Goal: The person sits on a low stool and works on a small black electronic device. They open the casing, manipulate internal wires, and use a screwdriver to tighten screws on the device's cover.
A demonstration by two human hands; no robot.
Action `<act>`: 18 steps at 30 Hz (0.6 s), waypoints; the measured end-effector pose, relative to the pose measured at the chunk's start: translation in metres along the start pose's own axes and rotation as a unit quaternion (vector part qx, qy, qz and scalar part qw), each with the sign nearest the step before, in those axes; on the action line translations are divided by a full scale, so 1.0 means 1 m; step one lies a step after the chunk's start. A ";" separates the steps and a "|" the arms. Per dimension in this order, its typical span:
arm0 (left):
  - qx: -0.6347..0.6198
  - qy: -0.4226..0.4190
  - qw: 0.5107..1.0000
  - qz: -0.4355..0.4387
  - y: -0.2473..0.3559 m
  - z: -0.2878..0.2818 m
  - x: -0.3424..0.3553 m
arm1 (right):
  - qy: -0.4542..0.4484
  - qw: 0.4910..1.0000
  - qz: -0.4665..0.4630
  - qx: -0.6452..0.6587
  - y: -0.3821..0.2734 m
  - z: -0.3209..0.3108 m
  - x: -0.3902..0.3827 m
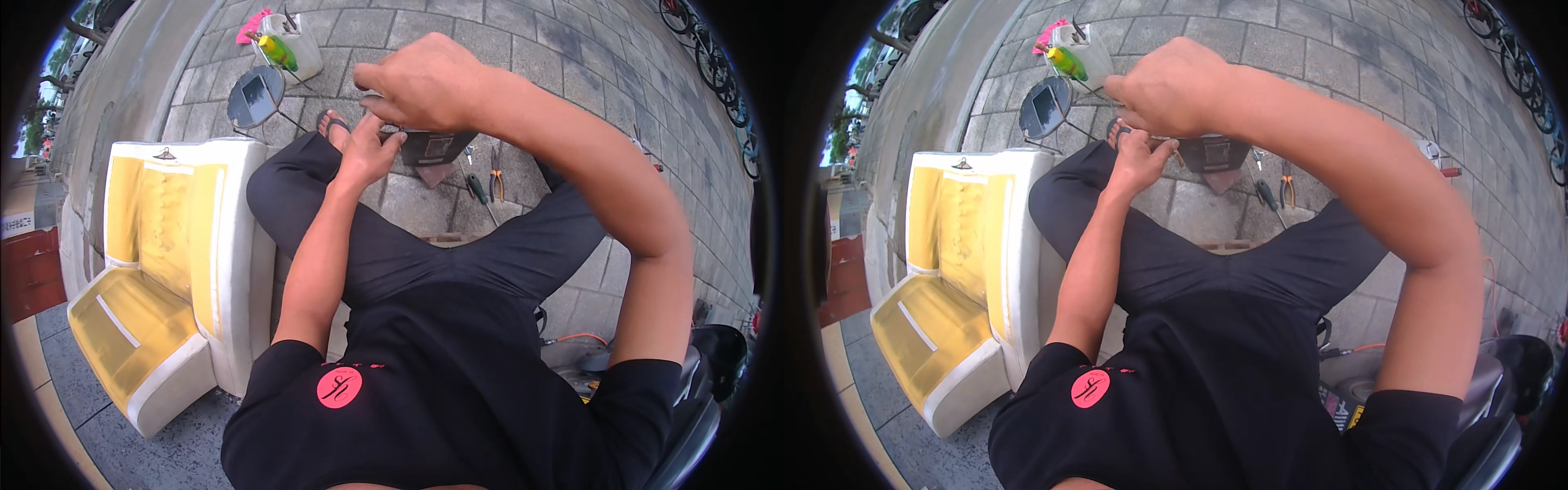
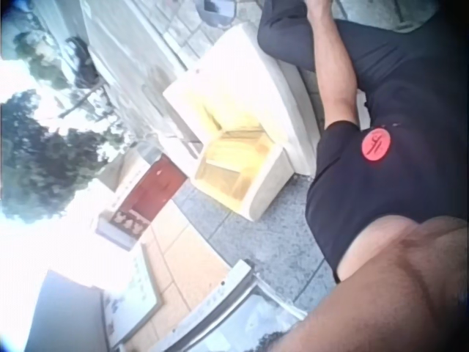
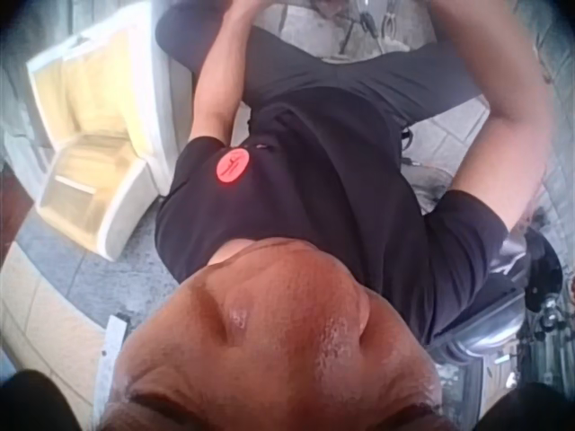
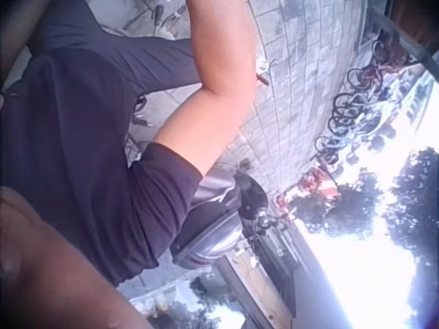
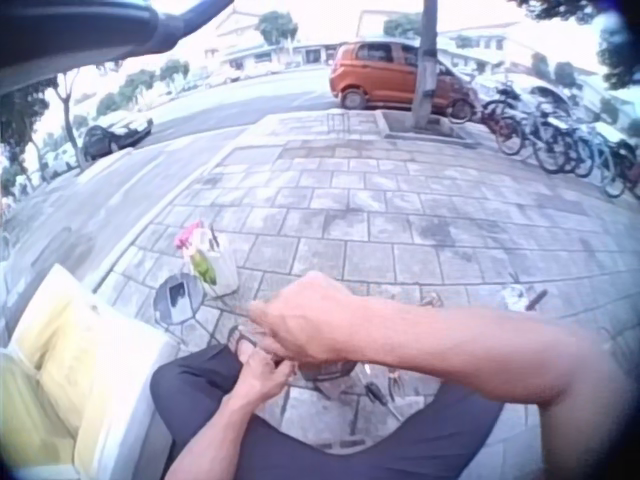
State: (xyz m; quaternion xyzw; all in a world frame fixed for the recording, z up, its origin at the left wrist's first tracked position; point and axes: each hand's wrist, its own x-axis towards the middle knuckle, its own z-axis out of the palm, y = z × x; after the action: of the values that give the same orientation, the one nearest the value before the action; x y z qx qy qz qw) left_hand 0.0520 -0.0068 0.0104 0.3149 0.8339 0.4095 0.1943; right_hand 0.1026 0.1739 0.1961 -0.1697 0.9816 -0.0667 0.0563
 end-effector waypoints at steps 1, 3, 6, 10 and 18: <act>0.002 -0.001 1.000 -0.010 -0.001 -0.001 -0.002 | -0.023 1.000 0.008 -0.003 -0.004 -0.007 0.001; -0.033 -0.004 0.999 0.023 -0.011 0.000 0.000 | -0.070 0.997 0.026 -0.011 -0.008 -0.015 0.002; -0.092 -0.003 0.992 0.083 -0.033 0.009 0.006 | 0.054 0.998 -0.018 0.023 0.005 0.008 -0.005; -0.072 0.017 0.996 0.041 -0.040 0.015 0.008 | 0.177 0.973 -0.137 0.048 0.022 0.027 -0.001; -0.085 0.038 0.996 0.016 -0.023 0.008 -0.001 | -0.054 0.998 0.015 -0.014 -0.008 -0.018 0.002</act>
State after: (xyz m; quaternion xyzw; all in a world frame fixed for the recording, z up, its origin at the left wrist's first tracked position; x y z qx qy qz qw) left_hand 0.0487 -0.0142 -0.0127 0.2947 0.7978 0.4933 0.1824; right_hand 0.1012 0.1677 0.2147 -0.1596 0.9803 -0.0428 0.1081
